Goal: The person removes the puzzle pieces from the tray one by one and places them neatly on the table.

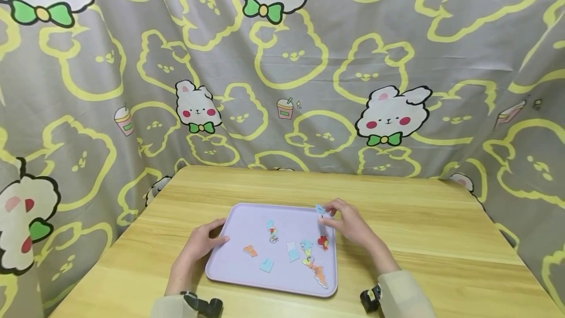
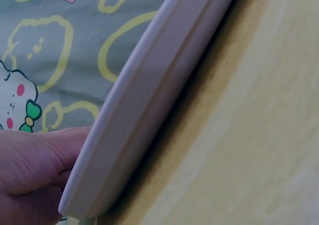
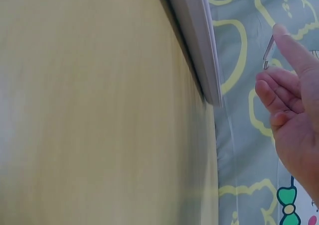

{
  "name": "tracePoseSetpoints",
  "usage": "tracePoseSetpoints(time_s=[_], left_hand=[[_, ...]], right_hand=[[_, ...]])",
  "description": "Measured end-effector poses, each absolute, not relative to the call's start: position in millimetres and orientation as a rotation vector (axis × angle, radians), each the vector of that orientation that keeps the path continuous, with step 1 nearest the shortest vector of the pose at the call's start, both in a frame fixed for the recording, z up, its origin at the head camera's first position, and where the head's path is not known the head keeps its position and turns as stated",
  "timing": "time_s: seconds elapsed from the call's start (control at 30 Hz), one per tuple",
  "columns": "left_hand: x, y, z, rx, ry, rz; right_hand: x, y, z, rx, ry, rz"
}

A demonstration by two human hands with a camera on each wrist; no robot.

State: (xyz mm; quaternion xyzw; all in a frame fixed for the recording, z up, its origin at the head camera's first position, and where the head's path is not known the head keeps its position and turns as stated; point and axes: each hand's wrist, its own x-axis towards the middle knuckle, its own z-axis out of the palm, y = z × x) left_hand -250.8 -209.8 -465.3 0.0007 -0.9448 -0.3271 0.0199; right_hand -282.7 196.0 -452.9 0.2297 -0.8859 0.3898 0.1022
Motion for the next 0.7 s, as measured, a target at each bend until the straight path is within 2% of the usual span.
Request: tracePoseSetpoints(time_s=[0.7], left_hand=[[-250.4,-209.9,-464.7,0.0,-2.934,-1.025]], right_hand=[[-273.4,244.2,-455.3,0.567,-2.672,1.034]])
